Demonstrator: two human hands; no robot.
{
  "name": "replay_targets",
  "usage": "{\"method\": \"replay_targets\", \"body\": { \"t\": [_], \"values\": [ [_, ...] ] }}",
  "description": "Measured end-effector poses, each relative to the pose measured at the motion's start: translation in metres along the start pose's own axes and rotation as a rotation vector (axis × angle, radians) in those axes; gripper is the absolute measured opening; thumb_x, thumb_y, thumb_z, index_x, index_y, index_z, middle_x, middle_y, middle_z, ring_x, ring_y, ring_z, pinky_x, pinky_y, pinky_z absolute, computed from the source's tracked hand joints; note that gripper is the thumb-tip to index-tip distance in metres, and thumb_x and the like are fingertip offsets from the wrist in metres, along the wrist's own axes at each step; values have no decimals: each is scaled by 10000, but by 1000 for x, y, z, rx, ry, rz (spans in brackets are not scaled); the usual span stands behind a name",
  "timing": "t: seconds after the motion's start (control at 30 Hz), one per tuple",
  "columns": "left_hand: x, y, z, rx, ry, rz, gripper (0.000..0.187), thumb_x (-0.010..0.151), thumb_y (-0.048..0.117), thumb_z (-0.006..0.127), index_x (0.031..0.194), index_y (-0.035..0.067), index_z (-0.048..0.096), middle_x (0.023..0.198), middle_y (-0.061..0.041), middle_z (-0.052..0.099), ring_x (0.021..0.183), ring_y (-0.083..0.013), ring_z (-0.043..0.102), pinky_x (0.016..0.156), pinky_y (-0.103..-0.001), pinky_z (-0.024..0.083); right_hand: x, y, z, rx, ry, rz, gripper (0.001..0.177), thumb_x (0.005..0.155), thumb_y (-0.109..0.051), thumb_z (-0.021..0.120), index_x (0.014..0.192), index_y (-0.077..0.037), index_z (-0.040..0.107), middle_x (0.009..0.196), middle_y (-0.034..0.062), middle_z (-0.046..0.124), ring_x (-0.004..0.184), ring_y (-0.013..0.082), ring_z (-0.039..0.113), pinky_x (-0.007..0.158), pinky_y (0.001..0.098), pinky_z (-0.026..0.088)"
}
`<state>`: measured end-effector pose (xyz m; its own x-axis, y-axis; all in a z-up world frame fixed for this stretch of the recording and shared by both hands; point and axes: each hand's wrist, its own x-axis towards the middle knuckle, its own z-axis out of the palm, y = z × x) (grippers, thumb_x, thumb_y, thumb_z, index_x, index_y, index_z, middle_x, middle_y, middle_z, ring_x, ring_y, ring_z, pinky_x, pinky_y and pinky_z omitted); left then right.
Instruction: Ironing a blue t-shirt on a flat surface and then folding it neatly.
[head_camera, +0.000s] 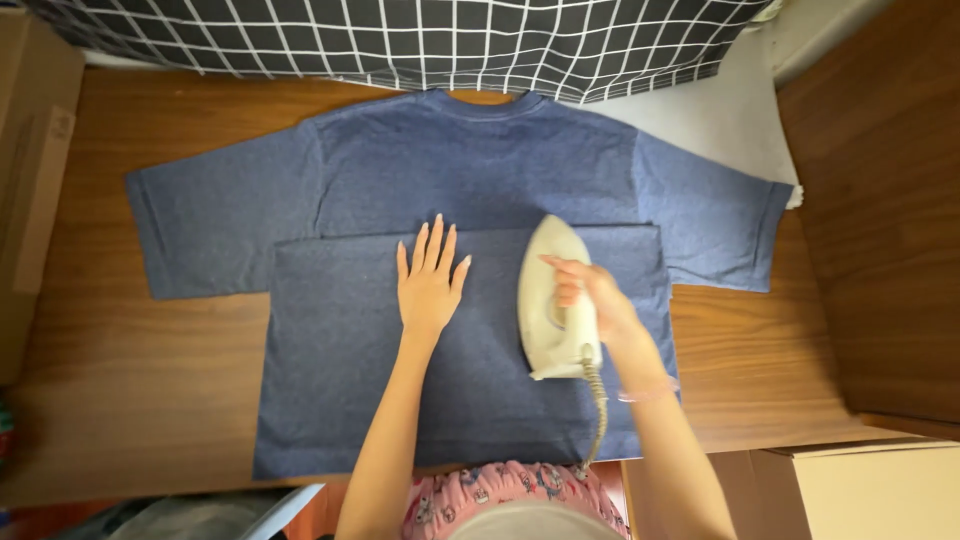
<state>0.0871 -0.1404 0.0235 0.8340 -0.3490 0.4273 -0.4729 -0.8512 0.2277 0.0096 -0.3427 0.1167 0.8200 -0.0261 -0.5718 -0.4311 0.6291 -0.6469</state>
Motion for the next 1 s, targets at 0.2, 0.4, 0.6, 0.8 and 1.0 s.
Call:
{"method": "replay_targets", "body": {
  "t": [0.2, 0.4, 0.6, 0.8, 1.0],
  "values": [
    [3, -1, 3, 7, 10, 10, 474, 927, 445, 308, 1335, 207, 352, 1428, 4, 263, 1316, -158, 212, 1065, -450, 108, -25, -39, -80, 202, 72, -97, 349, 863, -95, 457, 1180, 38, 401, 539, -137, 302, 423, -51, 337, 426, 83, 349],
    [0, -1, 6, 22, 40, 4, 466, 921, 452, 301, 1317, 217, 373, 1425, 5, 278, 1312, -152, 230, 1063, -452, 123, -27, -39, -88, 183, 48, -99, 303, 859, -108, 469, 1140, -1, 442, 556, -138, 287, 432, -52, 314, 421, 91, 344],
    [-2, -4, 12, 32, 78, 20, 436, 940, 427, 280, 1292, 207, 412, 1418, 15, 296, 1307, -152, 243, 1060, -448, 131, -34, -1, -5, -152, 105, -149, 187, 786, -24, 577, 917, 43, 461, 548, -34, 411, 415, 54, 423, 376, 202, 382],
    [1, -9, 0, -269, -188, -87, 451, 965, 301, 81, 1391, 219, 203, 1447, 43, 175, 1323, -136, 153, 1081, -394, 36, -13, 33, 75, -39, -63, 137, 195, 755, 14, 613, 818, -24, 433, 513, -30, 383, 369, 67, 403, 330, 182, 329],
    [2, -5, 4, -87, -159, -49, 431, 972, 346, 149, 1345, 210, 316, 1440, 61, 214, 1332, -135, 146, 1086, -393, 17, -8, 25, 61, -4, 11, 198, 177, 778, -13, 592, 829, -50, 426, 548, -57, 370, 396, 45, 432, 339, 168, 349]
  ]
}}
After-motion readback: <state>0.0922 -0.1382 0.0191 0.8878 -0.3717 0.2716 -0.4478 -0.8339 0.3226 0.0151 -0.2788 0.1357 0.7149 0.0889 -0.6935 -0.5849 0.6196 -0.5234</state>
